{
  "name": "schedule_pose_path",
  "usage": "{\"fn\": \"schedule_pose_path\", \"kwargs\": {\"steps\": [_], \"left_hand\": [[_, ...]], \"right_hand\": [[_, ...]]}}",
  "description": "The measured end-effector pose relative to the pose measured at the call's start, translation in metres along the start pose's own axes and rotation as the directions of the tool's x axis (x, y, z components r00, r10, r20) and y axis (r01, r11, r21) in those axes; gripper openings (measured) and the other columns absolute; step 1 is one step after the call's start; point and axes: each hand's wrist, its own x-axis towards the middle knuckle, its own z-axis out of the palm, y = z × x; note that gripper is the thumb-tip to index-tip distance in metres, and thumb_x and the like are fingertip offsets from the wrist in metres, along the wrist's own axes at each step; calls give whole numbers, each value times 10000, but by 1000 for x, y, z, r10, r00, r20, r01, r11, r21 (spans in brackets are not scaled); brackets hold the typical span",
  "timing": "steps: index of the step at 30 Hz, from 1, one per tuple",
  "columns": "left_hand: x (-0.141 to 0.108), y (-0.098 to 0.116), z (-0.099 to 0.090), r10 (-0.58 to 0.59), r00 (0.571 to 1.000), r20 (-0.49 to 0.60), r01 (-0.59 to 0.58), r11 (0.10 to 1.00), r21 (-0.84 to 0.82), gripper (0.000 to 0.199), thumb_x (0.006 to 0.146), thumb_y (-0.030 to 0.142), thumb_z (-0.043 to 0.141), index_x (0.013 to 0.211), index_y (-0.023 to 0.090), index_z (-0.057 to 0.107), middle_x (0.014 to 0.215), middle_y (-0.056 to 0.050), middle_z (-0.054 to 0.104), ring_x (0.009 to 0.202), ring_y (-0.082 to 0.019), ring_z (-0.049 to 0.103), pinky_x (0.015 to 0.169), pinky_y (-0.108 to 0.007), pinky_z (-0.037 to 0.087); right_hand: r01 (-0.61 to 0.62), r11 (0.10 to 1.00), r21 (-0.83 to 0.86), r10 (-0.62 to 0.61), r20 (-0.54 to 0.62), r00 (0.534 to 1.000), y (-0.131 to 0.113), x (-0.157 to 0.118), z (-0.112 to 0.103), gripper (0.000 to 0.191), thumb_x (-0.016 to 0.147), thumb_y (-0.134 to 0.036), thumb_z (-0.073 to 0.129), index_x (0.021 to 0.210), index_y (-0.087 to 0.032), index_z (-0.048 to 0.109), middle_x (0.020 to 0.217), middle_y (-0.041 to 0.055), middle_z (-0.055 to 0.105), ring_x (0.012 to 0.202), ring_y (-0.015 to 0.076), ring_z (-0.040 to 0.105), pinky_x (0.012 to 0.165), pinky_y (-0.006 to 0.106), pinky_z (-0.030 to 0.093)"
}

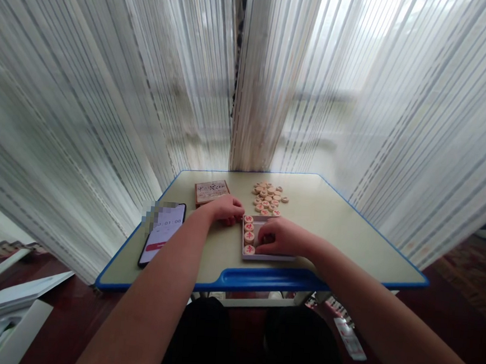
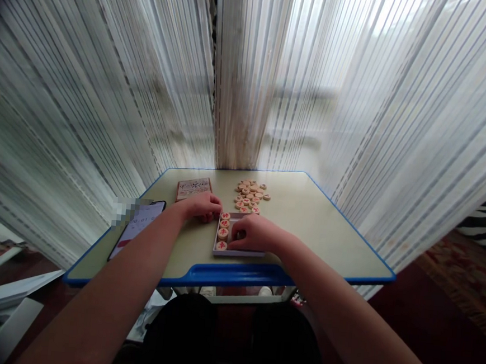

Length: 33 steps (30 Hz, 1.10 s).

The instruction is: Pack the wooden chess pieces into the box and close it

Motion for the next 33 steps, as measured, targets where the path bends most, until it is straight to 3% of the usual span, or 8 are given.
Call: {"fn": "schedule_pose_path", "kwargs": {"steps": [5,10,15,18,21,22,27,33], "left_hand": [[1,-1,-1,-5,1000,16,5,1000,-15,84,641,204,553,689,142,581,611,-7,598,456,-83,521,406,-183,410],[0,0,0,-5,1000,11,5,1000,-17,73,633,203,544,665,144,572,602,-7,597,451,-77,508,412,-178,407],[-4,4,2,-32,999,-3,32,999,6,80,639,219,524,645,148,561,575,-2,587,412,-69,480,390,-176,386],[-4,5,3,-35,999,-28,36,999,35,113,653,237,510,680,146,572,560,-3,581,377,-74,464,368,-187,376],[-3,5,5,-9,998,-61,13,998,68,143,661,250,508,707,139,585,531,-4,565,364,-80,458,356,-191,371],[-3,6,6,-4,997,-72,9,997,78,153,663,255,509,717,136,590,522,-5,560,362,-79,456,353,-186,365],[-7,10,10,21,991,-132,-8,995,99,165,657,259,525,716,124,599,537,-12,564,368,-68,456,344,-164,338],[-13,14,11,21,991,-130,-8,995,96,137,641,234,509,672,129,592,529,2,552,357,-67,434,318,-169,307]], "right_hand": [[22,1000,3,-22,-46,999,5,0,1,164,685,-311,617,638,-156,640,571,-23,521,525,72,410,510,204,308],[-181,968,175,218,-222,950,9,3,-15,199,707,-339,588,671,-145,613,577,-13,517,545,86,431,509,211,339],[-335,879,339,383,-83,920,7,6,-60,194,751,-328,552,780,-147,616,636,28,588,523,97,501,491,220,393],[-470,857,211,505,-159,848,21,11,-66,154,708,-268,585,800,-152,630,641,31,610,479,97,498,482,230,383],[-489,869,76,444,-558,701,44,13,-45,191,742,-285,522,815,-165,651,660,28,616,567,110,512,547,229,374],[-501,864,60,427,-614,664,51,13,-36,221,761,-293,489,843,-166,651,657,23,614,578,110,511,558,228,369],[-430,900,-68,364,-424,829,65,10,-10,217,724,-334,523,798,-191,669,634,1,600,564,104,483,525,214,324],[-430,898,-99,377,-334,864,62,13,-13,218,713,-336,533,801,-185,664,661,3,606,584,106,488,527,211,317]]}}
